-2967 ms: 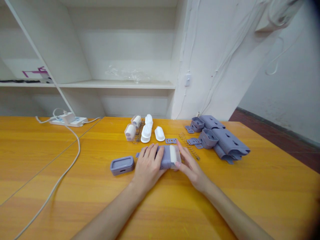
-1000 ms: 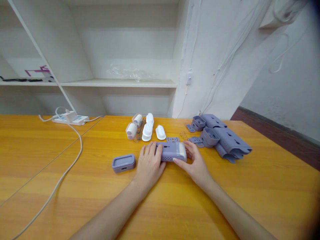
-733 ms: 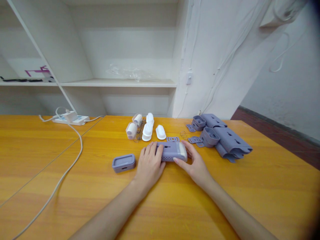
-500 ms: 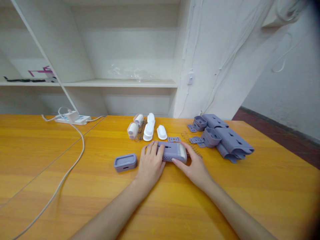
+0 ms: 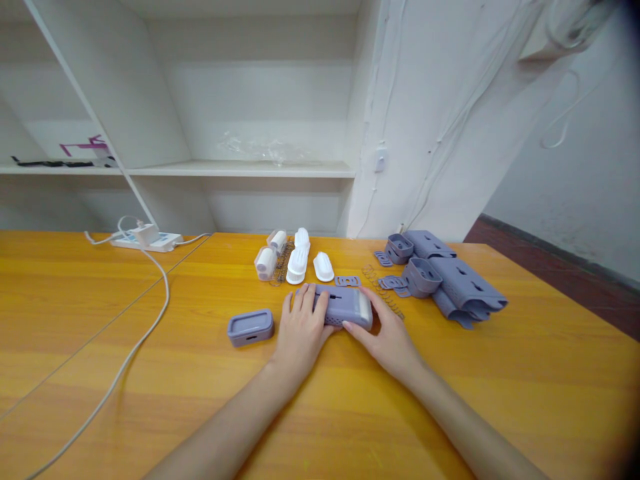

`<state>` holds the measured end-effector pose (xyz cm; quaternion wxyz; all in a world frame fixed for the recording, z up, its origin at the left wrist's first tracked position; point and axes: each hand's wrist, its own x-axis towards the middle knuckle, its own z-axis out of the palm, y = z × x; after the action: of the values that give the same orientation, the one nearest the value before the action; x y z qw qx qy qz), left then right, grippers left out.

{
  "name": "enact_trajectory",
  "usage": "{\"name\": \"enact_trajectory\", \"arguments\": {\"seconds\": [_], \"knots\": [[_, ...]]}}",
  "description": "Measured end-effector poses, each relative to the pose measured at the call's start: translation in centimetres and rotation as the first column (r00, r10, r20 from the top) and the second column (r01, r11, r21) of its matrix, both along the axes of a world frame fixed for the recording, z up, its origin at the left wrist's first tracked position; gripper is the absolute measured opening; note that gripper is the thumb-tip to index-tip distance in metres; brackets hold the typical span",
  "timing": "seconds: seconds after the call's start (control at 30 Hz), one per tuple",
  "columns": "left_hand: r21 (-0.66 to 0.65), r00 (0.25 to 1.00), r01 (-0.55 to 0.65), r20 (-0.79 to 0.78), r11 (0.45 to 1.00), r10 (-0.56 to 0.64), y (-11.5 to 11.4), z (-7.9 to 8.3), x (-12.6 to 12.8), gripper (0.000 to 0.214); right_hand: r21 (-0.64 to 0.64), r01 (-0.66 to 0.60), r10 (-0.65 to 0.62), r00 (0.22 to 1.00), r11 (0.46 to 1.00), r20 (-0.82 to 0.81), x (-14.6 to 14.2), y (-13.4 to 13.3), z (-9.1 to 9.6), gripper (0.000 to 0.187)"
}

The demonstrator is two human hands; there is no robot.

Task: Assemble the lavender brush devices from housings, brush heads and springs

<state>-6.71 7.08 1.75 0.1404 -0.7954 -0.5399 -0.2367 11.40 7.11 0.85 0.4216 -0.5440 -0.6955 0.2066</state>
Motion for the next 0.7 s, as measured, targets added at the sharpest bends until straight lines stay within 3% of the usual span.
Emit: {"name": "enact_trajectory", "arguments": {"seconds": [0.5,0.7], "knots": [[-0.012,0.998,0.001,-0.055,1.000,-0.002,-0.06,-0.03,0.01,0.060,0.041,0.020,-0.023,0.997,0.999,0.075,-0.05,0.10,-0.78,0.067],[-0.004,0.997,0.049,-0.056,0.999,-0.049,-0.16,0.02,0.03,0.059,0.080,0.020,-0.029,0.993,0.997,0.115,-0.04,0.06,-0.81,0.059]]}}
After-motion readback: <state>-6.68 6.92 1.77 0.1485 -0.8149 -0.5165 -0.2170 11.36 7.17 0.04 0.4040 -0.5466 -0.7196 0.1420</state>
